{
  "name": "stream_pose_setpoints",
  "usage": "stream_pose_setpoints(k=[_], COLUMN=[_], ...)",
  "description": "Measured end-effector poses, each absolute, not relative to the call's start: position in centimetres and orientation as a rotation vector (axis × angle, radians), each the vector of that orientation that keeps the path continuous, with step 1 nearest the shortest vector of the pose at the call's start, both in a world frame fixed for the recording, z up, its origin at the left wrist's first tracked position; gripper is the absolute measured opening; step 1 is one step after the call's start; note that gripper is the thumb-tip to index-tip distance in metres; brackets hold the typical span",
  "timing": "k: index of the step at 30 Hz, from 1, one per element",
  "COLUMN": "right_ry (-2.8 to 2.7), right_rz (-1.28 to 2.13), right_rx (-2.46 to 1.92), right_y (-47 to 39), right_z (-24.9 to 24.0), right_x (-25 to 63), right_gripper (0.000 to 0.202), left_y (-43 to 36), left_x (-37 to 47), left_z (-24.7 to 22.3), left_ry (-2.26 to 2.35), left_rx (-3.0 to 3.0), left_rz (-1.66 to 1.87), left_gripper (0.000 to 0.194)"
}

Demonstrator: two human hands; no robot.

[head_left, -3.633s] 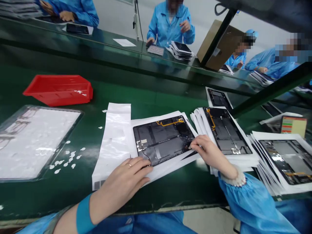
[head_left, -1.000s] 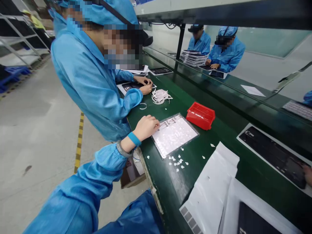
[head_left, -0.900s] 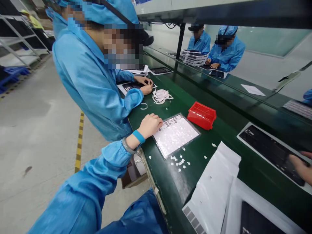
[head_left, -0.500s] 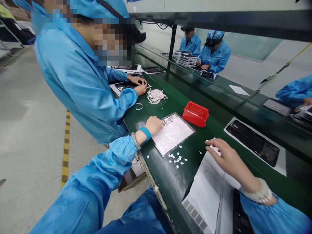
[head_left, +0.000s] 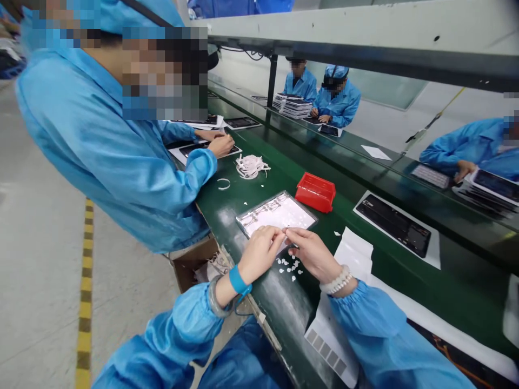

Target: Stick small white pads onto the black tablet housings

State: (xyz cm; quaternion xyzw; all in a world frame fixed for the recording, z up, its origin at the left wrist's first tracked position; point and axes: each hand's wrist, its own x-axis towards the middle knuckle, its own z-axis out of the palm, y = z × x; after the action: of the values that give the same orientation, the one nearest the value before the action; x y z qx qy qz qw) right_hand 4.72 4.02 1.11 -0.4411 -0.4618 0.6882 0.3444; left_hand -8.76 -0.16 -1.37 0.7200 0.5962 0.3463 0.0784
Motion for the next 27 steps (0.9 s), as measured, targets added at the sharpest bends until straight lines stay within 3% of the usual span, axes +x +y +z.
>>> stream_pose_setpoints(k=[7, 18, 24, 27], right_ry=[-1.386, -1.835, -1.801, -1.694], right_rz=[1.583, 1.248, 1.265, 1.376], right_rx=[-1.263, -1.347, -1.396, -1.472], right_y=[3.7, 3.4, 3.1, 2.5], right_z=[0.5, -0.3, 0.3, 1.1], right_x=[5.5, 6.8, 7.5, 8.7], right_gripper=[0.03, 0.018, 0.021, 0.02], left_y=[-0.7, -0.5, 1.7, 2.1], left_x=[-8.7, -7.6, -9.3, -9.9], left_z=[-2.3, -2.8, -2.9, -2.1], left_ry=[1.724, 1.749, 2.03, 2.06], left_rx=[2.431, 2.59, 2.475, 2.506], left_rz=[1.273, 1.034, 0.909, 0.891], left_gripper=[0.02, 0.025, 0.021, 0.034])
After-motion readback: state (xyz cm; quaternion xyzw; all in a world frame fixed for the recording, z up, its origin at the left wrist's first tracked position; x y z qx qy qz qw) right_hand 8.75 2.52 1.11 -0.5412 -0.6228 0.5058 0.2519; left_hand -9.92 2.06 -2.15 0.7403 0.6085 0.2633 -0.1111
